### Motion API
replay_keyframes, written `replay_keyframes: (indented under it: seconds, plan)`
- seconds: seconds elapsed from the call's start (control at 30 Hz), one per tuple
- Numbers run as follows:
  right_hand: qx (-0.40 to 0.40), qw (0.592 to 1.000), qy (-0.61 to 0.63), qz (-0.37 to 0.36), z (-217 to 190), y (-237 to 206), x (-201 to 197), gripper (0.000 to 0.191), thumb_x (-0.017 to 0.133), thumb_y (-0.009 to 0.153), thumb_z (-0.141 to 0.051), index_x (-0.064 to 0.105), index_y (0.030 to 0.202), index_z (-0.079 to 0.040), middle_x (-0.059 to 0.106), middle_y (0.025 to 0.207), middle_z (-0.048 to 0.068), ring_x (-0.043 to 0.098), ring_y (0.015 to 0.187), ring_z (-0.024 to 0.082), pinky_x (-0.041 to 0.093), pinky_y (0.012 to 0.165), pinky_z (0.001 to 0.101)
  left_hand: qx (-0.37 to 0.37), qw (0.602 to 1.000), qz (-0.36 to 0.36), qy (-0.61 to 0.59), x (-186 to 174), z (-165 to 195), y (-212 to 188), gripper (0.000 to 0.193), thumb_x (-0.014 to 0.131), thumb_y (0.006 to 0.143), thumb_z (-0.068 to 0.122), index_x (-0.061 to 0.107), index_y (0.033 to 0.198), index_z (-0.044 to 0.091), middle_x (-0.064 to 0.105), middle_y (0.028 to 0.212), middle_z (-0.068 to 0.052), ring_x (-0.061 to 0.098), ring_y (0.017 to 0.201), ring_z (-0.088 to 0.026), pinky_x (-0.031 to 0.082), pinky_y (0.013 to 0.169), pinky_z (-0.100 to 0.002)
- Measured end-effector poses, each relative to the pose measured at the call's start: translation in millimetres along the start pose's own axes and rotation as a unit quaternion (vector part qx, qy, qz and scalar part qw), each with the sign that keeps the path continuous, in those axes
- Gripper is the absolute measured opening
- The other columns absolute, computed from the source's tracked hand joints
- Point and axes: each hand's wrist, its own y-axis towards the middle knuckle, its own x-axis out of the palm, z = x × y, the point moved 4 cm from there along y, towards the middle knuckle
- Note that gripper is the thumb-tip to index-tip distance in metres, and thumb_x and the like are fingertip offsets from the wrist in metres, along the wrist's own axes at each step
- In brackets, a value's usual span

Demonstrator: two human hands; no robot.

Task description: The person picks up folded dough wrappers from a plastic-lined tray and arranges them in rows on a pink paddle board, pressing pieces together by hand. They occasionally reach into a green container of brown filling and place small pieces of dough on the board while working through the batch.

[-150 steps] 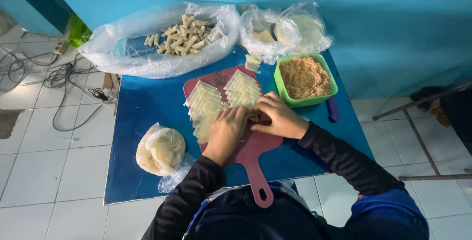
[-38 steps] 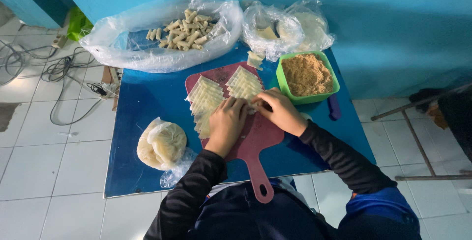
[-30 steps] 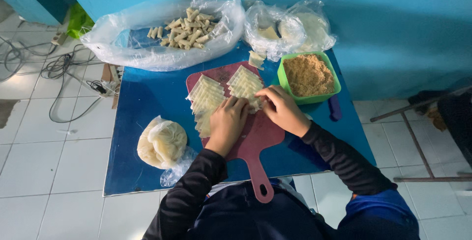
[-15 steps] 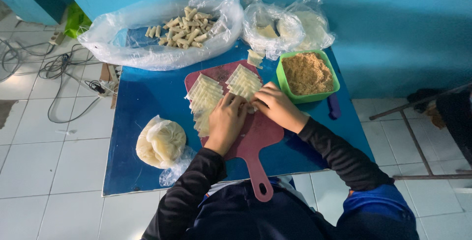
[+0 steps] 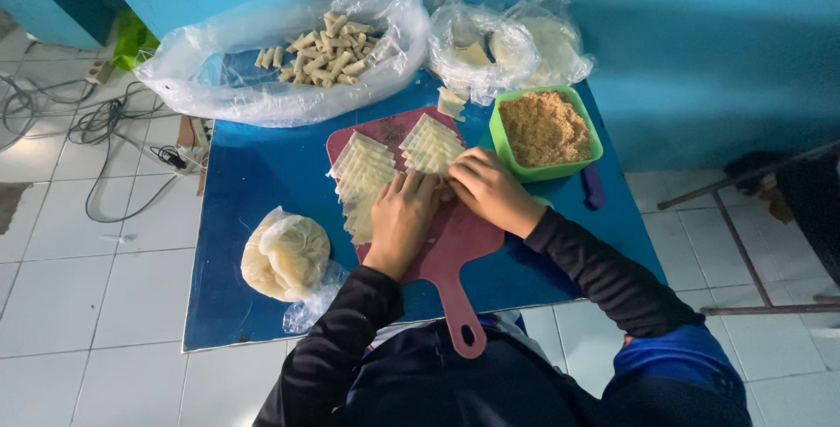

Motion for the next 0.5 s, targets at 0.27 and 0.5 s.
replay_keyframes:
  seconds: [0.27,0.5]
  plan:
    - [-0.008,0.999,-0.047,-0.017,-2.4,2.0,-2.3,0.023,0.073,0.082,-0.003,0.067,0.104,0.000,0.064,0.107,0.012,0.058,0.114,0.032,0.048,0.097,0.0442,0.018,0.999,-0.021,0.044,10.5,-1.7,-2.6,0.019,0.066,0.085,0.017,0.067,0.103,0.014,0.062,0.096,-0.002,0.064,0.093,-0.022,0.052,0.081,-0.035]
    - [-0.015,0.996,-0.086,-0.004,-4.1,3.8,2.7,0.023,0.071,0.087,-0.003,0.068,0.109,0.002,0.061,0.111,0.013,0.055,0.114,0.033,0.046,0.097,0.0437,0.056,0.987,-0.028,0.147,23.5,1.9,-9.1,0.034,0.062,0.087,0.018,0.068,0.119,0.007,0.067,0.116,-0.006,0.064,0.104,-0.023,0.050,0.090,-0.036]
